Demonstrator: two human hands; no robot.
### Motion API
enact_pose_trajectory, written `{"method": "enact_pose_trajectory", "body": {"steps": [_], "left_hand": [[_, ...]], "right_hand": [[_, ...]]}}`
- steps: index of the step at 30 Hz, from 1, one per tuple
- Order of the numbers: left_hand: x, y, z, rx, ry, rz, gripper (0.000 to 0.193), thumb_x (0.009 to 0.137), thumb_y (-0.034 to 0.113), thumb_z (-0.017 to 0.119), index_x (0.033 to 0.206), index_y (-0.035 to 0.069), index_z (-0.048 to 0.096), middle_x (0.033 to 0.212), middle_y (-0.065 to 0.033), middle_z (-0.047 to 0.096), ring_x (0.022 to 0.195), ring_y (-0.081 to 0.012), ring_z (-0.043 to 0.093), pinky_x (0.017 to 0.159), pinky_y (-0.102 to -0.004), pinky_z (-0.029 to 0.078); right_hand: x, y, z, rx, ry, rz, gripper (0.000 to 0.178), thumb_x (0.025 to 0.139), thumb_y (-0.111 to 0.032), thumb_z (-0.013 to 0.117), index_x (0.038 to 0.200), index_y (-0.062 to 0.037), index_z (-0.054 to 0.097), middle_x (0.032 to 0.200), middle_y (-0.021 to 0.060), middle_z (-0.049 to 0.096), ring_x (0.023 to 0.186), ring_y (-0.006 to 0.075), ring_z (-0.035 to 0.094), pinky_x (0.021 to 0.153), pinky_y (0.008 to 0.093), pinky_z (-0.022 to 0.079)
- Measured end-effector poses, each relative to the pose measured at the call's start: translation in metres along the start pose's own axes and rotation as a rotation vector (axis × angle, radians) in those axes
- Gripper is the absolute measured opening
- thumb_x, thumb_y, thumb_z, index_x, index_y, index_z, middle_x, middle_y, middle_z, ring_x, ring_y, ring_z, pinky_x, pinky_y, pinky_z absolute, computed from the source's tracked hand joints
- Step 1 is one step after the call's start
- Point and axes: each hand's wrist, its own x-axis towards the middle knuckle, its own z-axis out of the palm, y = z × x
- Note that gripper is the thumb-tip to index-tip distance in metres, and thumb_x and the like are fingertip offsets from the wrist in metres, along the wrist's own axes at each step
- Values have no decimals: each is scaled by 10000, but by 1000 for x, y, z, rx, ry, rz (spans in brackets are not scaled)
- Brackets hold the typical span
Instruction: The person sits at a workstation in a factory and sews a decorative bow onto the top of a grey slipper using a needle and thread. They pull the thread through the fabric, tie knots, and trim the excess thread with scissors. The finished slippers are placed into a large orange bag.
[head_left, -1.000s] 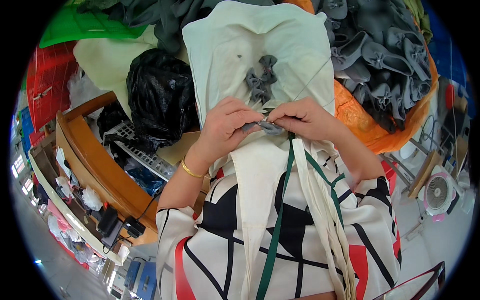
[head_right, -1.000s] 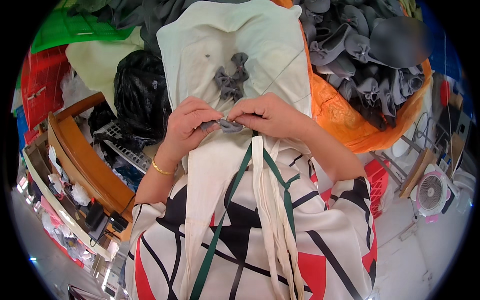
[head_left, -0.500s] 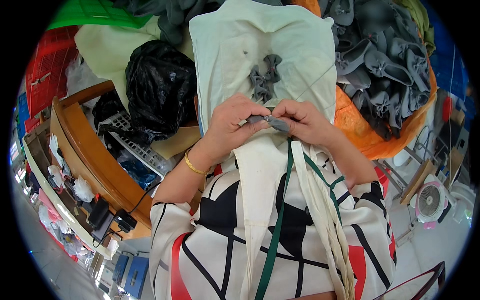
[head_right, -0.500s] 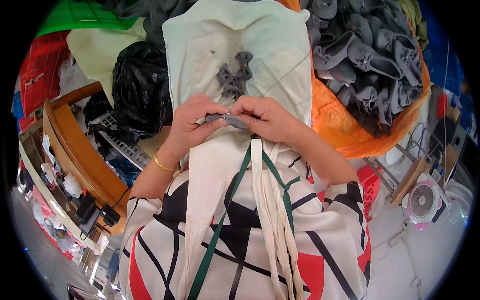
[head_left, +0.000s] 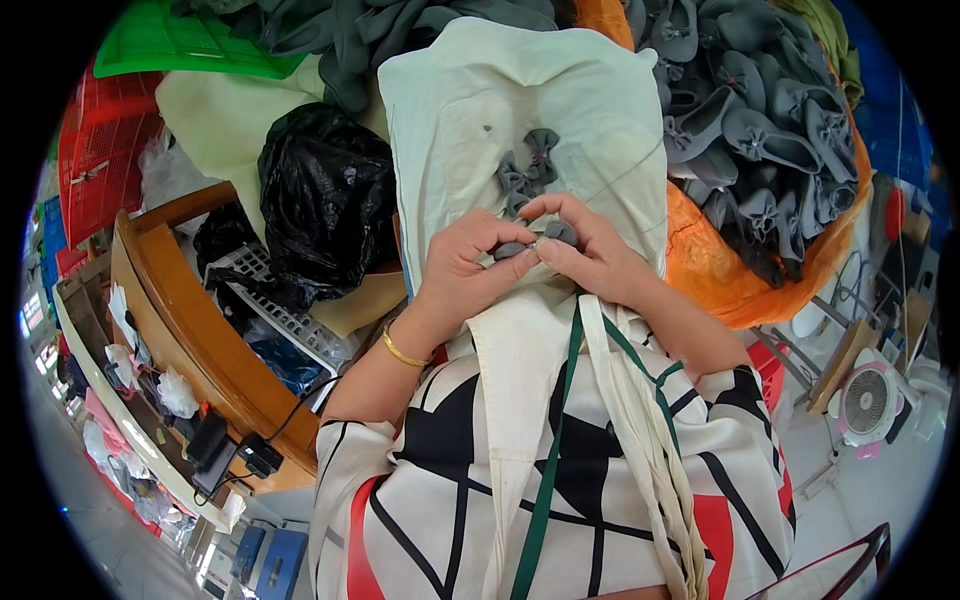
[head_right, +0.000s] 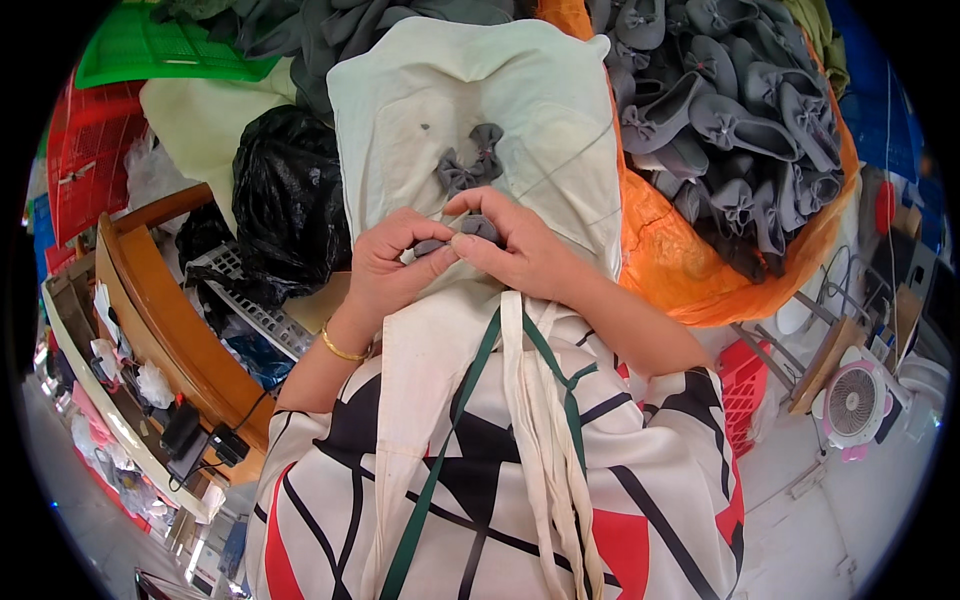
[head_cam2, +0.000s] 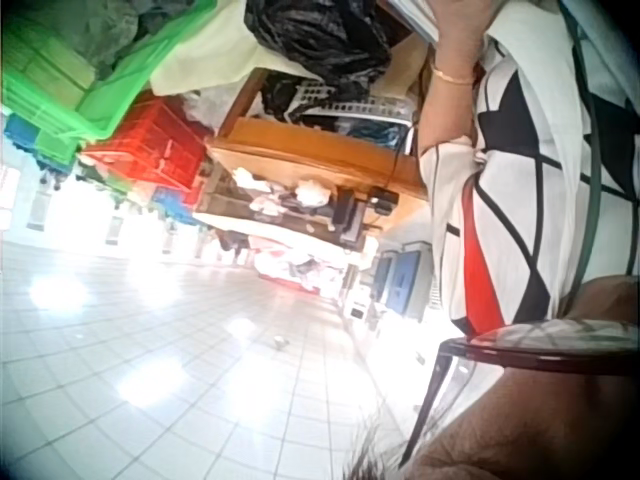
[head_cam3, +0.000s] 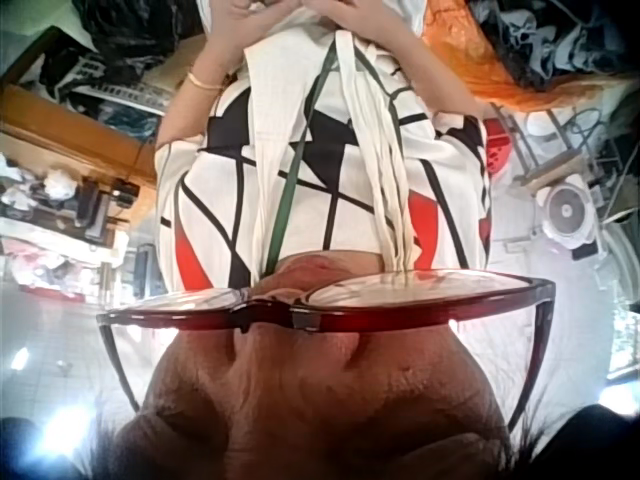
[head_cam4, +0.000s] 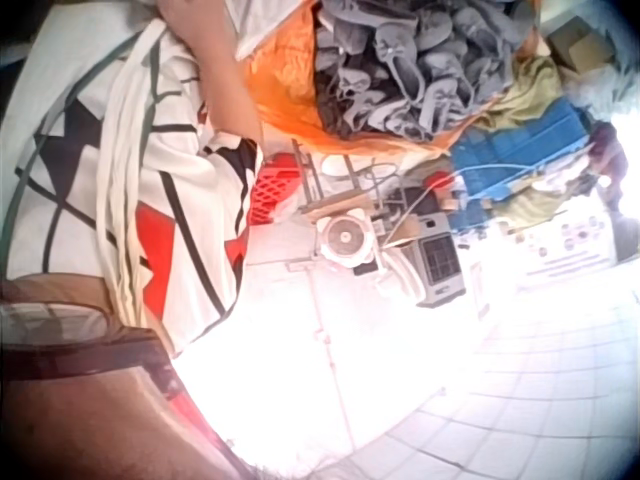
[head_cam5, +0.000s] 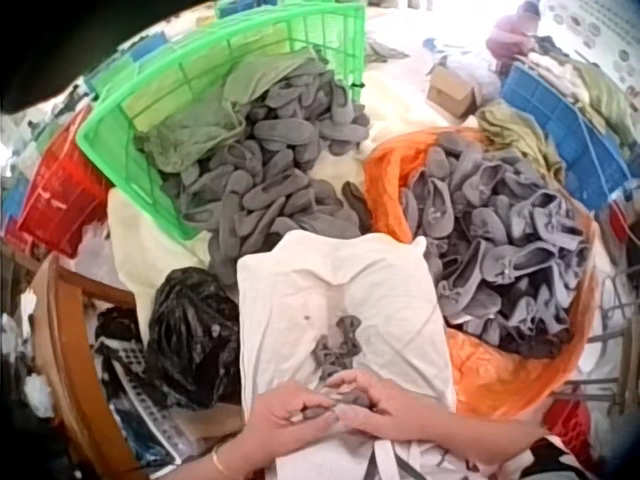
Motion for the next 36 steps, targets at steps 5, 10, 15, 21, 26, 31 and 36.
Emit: {"method": "enact_pose_trajectory", "body": {"steps": [5,10,15,21,26,31,36], "left_hand": [[0,-8,8,5,9,-47,140,808,31,771,938,34,720,782,1,618,716,-78,516,638,-228,406],[3,-15,13,21,43,-322,159,818,60,763,969,29,725,743,18,597,689,-60,493,607,-227,402],[6,-9,15,269,49,-93,189,765,92,765,942,44,723,783,-71,646,698,-190,582,613,-306,461],[12,-6,8,335,45,102,218,729,55,757,938,71,700,780,-85,647,721,-273,601,633,-366,482],[19,-6,6,429,57,244,217,732,44,761,934,80,691,786,-77,645,735,-263,605,633,-363,487],[33,-1,-11,674,124,393,165,767,51,755,912,56,676,778,-81,628,715,-274,586,619,-356,480],[35,-2,-33,814,128,370,185,753,50,763,919,65,683,785,-79,641,726,-275,600,630,-353,493]], "right_hand": [[-2,2,1,294,-30,129,396,969,-271,578,1296,-64,493,858,-29,564,743,66,516,631,234,421],[12,6,-8,-578,310,-370,237,905,-183,658,1097,-48,625,841,51,609,826,203,594,665,339,468],[17,-1,-9,-908,256,-660,142,782,-172,718,863,-70,663,803,73,586,808,259,598,692,372,495],[19,-18,5,-697,321,-832,101,784,-144,704,801,-84,624,756,47,551,734,251,589,604,345,481],[10,-30,2,-271,227,-505,140,942,-199,612,836,-112,586,694,24,537,615,182,583,506,287,435],[-17,-39,-54,469,435,-86,227,1034,-249,523,846,-126,488,597,-50,451,518,69,477,473,232,390],[-81,-27,-219,1051,795,-499,165,977,-13,525,831,-49,459,626,-31,349,557,93,382,764,272,493]]}}
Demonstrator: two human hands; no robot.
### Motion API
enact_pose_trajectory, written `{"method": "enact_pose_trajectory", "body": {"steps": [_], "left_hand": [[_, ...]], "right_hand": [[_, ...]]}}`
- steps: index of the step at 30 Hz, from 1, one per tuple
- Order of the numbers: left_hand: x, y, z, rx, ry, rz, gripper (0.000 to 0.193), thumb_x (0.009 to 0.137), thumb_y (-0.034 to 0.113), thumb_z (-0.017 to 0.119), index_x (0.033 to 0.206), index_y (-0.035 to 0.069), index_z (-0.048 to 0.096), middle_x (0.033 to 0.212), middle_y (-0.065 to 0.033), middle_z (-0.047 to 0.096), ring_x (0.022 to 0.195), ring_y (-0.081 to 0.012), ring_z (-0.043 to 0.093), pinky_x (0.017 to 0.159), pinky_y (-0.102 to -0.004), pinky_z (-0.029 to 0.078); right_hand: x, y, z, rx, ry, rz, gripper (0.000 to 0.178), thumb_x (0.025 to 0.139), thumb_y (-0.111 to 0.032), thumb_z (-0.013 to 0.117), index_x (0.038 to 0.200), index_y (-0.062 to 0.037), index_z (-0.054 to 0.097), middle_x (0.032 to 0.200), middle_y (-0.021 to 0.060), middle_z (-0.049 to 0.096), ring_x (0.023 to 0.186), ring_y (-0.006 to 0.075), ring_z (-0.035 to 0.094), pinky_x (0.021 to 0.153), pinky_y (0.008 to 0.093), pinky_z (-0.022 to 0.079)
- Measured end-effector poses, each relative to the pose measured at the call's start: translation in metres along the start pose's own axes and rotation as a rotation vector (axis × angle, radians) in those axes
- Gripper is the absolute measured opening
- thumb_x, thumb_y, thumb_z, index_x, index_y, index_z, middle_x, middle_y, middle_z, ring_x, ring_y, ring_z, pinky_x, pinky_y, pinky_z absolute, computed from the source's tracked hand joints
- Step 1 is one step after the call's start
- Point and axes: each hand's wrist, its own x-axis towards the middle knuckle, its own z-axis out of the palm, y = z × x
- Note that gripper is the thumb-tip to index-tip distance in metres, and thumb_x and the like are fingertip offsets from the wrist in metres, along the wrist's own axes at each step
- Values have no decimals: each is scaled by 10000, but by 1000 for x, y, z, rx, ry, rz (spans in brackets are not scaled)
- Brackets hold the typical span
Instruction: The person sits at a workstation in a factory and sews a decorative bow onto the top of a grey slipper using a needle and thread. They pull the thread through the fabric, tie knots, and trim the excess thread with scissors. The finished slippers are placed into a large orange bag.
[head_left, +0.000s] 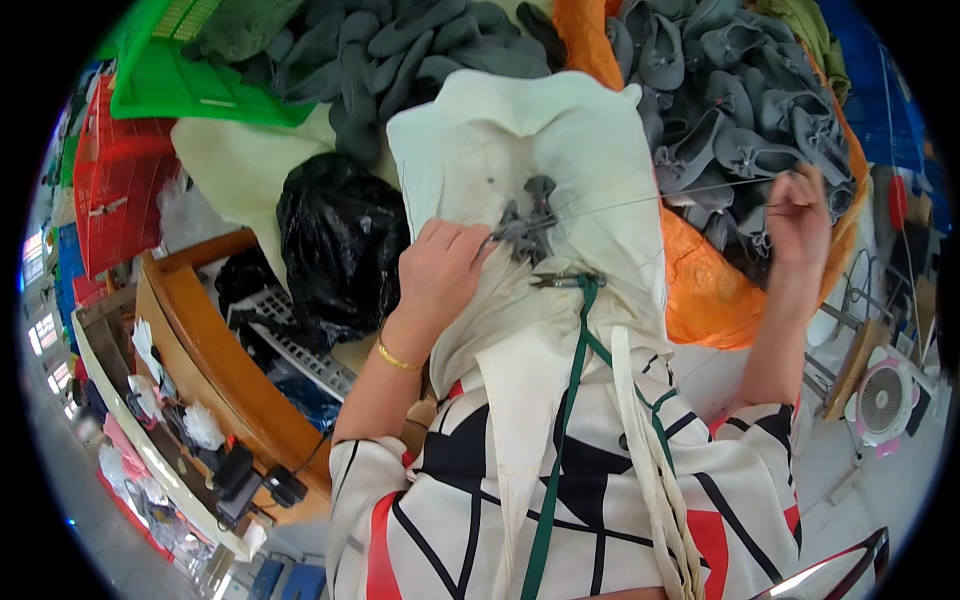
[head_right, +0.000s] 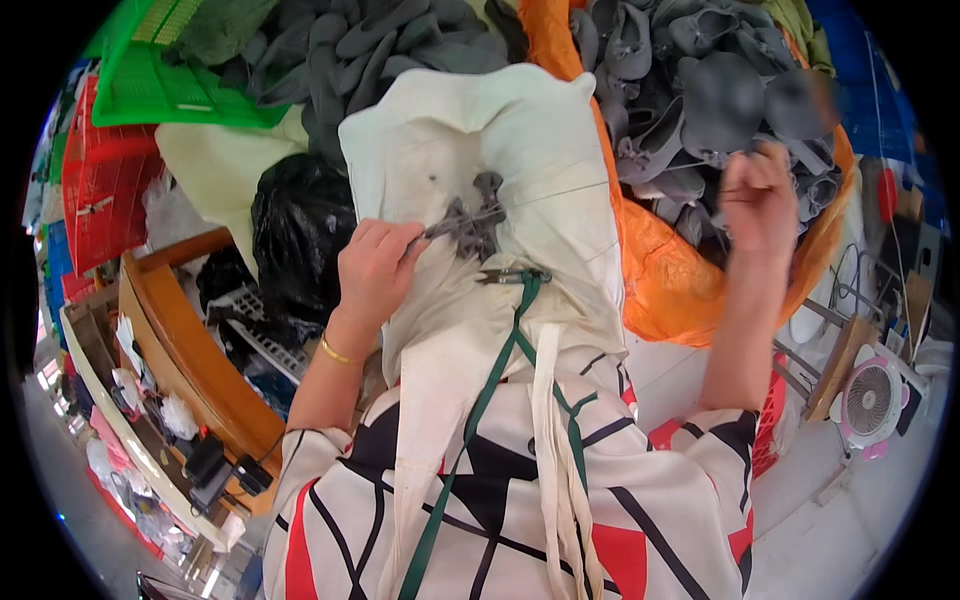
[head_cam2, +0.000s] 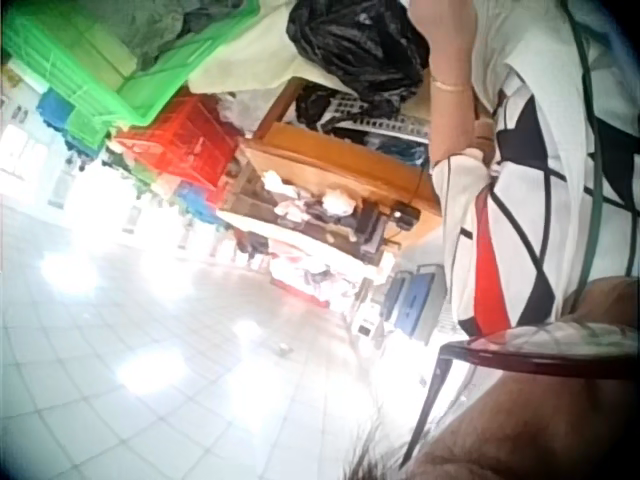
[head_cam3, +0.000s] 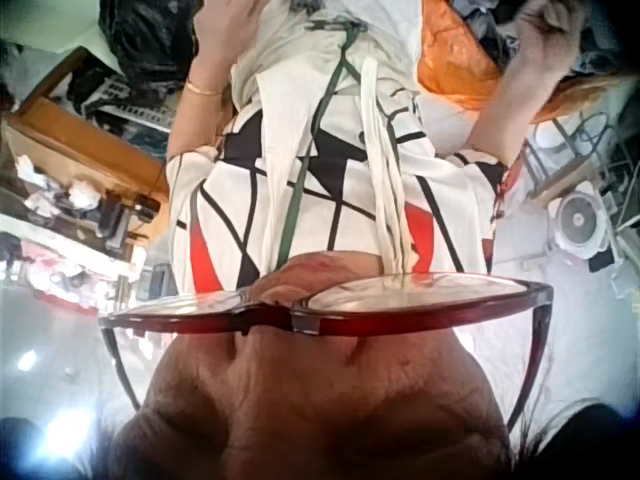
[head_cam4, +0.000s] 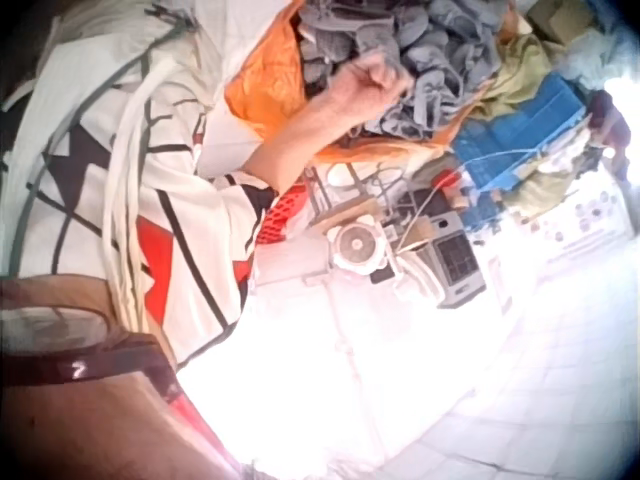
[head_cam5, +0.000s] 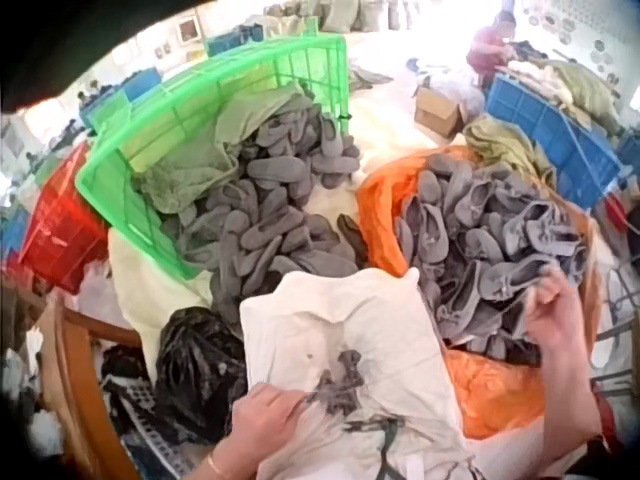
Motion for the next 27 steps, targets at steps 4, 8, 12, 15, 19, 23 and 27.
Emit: {"method": "enact_pose_trajectory", "body": {"steps": [4,8,12,15,19,23,27], "left_hand": [[3,-19,-2,71,68,18,209,729,78,762,918,104,675,769,-63,629,735,-267,594,638,-355,497],[15,-28,8,-83,-4,-98,144,786,80,740,914,64,675,773,-84,630,729,-283,586,638,-360,480],[44,-16,20,-409,-100,-258,105,840,102,717,910,36,673,771,-87,618,708,-243,573,625,-331,460],[75,-10,31,-585,-202,-278,109,861,119,708,915,30,674,776,-79,609,690,-205,560,620,-310,450],[117,-12,47,-721,-396,-256,128,867,129,710,945,32,678,787,-65,605,686,-164,554,626,-280,450],[172,-26,53,-769,-537,-231,127,903,94,684,1007,21,683,855,-33,617,747,-109,574,686,-245,465],[250,-72,90,-584,-433,-161,123,937,86,643,1015,-1,678,885,-28,637,754,-92,580,695,-232,465]], "right_hand": [[25,-109,-55,-84,479,-687,248,1013,-83,456,775,-35,404,625,25,363,579,160,435,1045,510,482],[19,-96,-72,-354,326,-791,52,964,-10,484,911,-7,479,660,44,405,635,157,490,1041,514,475],[-1,37,5,-639,138,-452,164,860,65,608,987,-37,592,833,24,589,805,171,638,915,363,516],[-15,109,28,-1011,-340,5,211,920,-20,621,1123,-76,600,988,13,618,958,134,613,884,289,496],[1,154,72,-1263,-786,-149,316,804,-133,753,1089,-71,631,905,79,592,877,238,611,771,342,490],[32,160,62,-1275,-686,-351,182,760,-111,761,900,-94,647,735,82,510,694,290,525,591,384,408],[48,157,49,-1358,-510,-370,203,742,-94,768,909,-93,652,718,87,508,656,274,531,554,369,403]]}}
